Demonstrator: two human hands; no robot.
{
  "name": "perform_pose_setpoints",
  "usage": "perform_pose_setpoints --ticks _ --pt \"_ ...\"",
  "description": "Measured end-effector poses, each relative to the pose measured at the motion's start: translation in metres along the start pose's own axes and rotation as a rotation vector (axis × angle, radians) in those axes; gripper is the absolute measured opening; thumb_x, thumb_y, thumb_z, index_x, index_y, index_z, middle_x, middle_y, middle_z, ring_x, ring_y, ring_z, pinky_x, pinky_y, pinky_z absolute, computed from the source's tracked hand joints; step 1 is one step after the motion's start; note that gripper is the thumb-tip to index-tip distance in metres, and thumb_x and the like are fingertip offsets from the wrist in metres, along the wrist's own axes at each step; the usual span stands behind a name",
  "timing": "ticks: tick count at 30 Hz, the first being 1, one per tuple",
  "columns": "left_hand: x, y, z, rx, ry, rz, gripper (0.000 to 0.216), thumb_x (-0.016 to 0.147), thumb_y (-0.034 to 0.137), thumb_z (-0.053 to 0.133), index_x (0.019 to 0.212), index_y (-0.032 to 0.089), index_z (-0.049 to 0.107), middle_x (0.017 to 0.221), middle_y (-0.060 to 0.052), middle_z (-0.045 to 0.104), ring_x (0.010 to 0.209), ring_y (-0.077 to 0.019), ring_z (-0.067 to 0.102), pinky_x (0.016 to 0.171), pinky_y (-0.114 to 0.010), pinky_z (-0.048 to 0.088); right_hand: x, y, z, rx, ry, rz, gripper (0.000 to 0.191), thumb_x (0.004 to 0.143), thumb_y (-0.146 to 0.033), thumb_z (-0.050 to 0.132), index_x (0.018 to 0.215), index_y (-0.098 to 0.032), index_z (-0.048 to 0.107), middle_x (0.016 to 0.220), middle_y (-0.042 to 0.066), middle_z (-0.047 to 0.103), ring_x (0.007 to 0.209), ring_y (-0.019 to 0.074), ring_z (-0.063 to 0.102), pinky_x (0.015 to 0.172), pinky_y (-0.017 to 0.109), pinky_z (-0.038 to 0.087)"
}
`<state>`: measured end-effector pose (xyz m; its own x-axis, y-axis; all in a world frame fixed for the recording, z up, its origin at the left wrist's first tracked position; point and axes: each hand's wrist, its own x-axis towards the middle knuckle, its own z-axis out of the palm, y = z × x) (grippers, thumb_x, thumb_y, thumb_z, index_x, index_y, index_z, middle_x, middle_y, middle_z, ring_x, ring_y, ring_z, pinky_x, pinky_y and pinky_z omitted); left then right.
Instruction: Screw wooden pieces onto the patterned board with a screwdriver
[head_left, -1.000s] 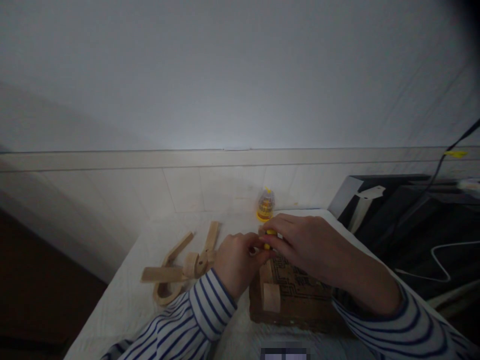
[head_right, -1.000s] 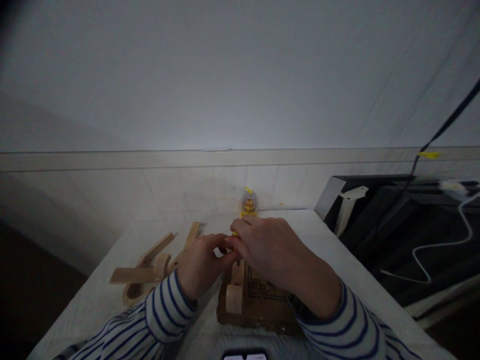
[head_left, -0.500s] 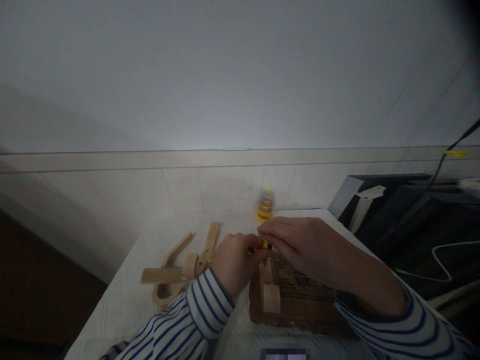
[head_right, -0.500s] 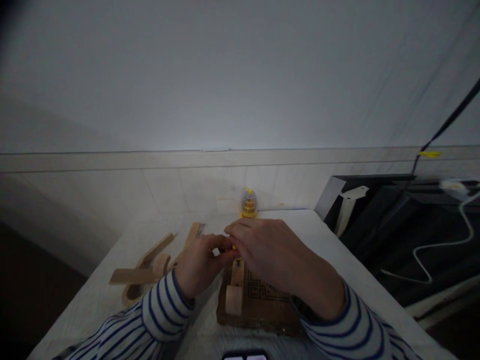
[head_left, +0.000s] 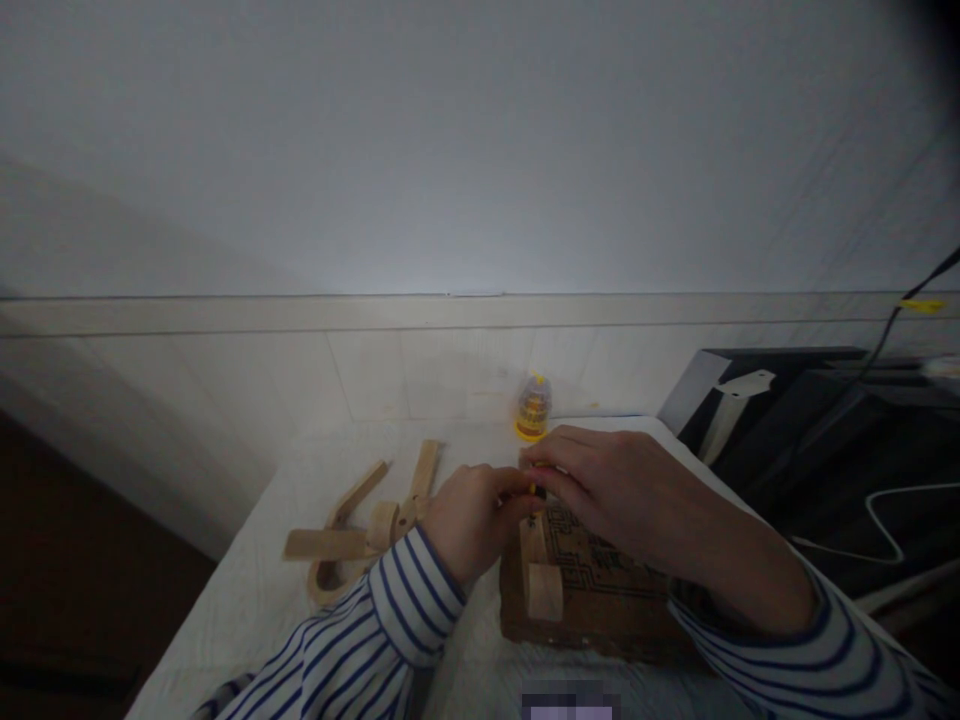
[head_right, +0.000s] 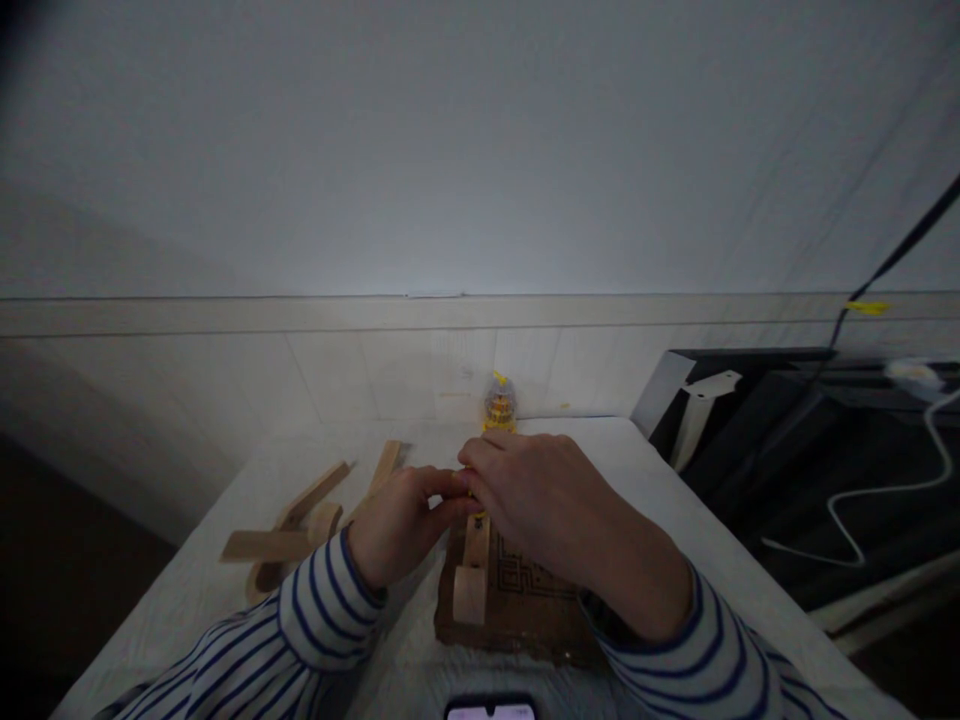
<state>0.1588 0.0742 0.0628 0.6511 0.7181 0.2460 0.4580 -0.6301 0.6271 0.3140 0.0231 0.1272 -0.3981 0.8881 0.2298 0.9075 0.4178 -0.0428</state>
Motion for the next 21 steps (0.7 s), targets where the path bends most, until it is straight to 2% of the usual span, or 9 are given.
perform_pose_setpoints --ticks 5,10,14,18,21 --pt "-0.001 0.006 0.0 0.006 0.011 -0.055 0.015 0.081 0.025 0.057 0.087 0.021 0.07 0.073 -0.002 0.07 0.062 -0.0169 0.06 0.058 -0.026 0.042 0.001 0.0 0.003 -0.001 0.022 0.001 0.017 0.089 -0.024 0.044 0.085 -0.018 0.06 0.078 0.002 0.063 0.07 0.0161 0.061 0.062 0.029 0.043" --pt "-0.001 0.011 0.004 0.074 0.128 -0.161 0.019 0.072 0.034 0.066 0.085 0.021 0.07 0.076 -0.004 0.07 0.067 -0.0204 0.061 0.059 -0.029 0.043 0.001 0.001 0.007 -0.008 0.064 -0.005 0.016 0.088 -0.023 0.045 0.085 -0.018 0.06 0.078 0.002 0.063 0.07 0.0166 0.061 0.061 0.029 0.043" --pt "-0.001 0.009 0.006 0.102 0.152 -0.148 0.014 0.075 0.031 0.064 0.074 0.018 0.069 0.071 -0.005 0.069 0.067 -0.0199 0.061 0.061 -0.029 0.043 0.0 0.001 0.006 0.026 0.061 -0.015 0.016 0.088 -0.025 0.045 0.089 -0.019 0.06 0.08 0.002 0.064 0.07 0.0171 0.061 0.06 0.029 0.044" --pt "0.0 0.005 0.007 0.066 0.136 -0.137 0.017 0.077 0.032 0.061 0.073 0.017 0.069 0.067 -0.004 0.068 0.06 -0.0174 0.059 0.056 -0.026 0.042 -0.002 0.001 0.002 0.084 0.056 -0.039 0.017 0.087 -0.025 0.046 0.096 -0.018 0.058 0.093 0.004 0.065 0.082 0.0189 0.061 0.068 0.032 0.045" --pt "0.0 0.003 0.007 0.045 0.14 -0.13 0.015 0.076 0.031 0.062 0.071 0.017 0.068 0.064 -0.003 0.067 0.059 -0.0165 0.059 0.056 -0.025 0.042 -0.003 0.001 0.0 0.11 0.048 -0.046 0.017 0.086 -0.019 0.044 0.096 -0.018 0.058 0.094 0.005 0.065 0.084 0.0183 0.061 0.072 0.031 0.045"
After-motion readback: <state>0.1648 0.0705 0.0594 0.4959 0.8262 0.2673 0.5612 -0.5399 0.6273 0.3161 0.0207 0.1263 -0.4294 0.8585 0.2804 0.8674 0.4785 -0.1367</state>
